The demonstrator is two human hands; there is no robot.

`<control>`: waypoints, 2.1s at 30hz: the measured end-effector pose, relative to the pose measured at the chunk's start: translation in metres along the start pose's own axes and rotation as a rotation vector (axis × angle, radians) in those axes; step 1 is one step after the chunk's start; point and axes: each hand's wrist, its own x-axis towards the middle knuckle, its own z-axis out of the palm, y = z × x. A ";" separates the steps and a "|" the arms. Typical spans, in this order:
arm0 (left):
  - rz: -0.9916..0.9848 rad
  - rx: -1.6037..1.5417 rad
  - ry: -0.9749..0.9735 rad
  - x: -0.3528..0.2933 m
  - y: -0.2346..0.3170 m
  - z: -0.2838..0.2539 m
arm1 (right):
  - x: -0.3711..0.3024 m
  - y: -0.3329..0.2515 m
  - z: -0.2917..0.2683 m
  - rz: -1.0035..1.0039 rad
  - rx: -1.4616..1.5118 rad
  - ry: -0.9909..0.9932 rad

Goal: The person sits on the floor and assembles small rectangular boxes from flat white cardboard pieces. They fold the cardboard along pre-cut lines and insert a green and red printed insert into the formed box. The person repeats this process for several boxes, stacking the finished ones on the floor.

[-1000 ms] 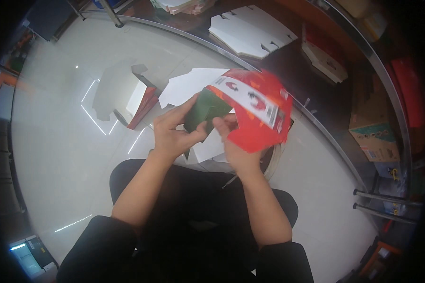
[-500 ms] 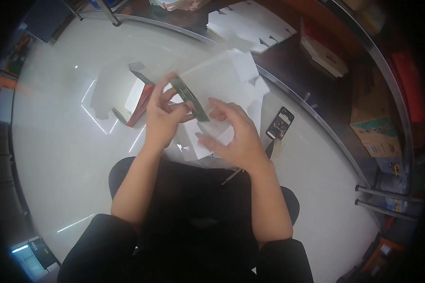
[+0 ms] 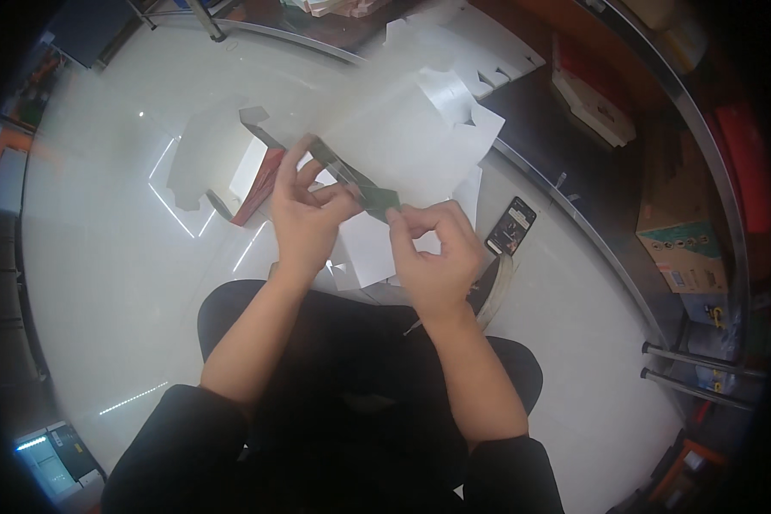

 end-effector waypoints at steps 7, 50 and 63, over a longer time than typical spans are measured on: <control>0.178 0.334 -0.214 0.000 -0.004 0.000 | -0.003 0.005 0.002 -0.005 -0.033 -0.040; 0.267 0.397 -0.478 0.007 -0.003 -0.016 | 0.010 0.006 -0.017 0.501 0.831 -0.287; 0.271 0.615 -0.409 0.010 0.001 -0.019 | 0.025 0.008 -0.039 0.450 0.377 -0.125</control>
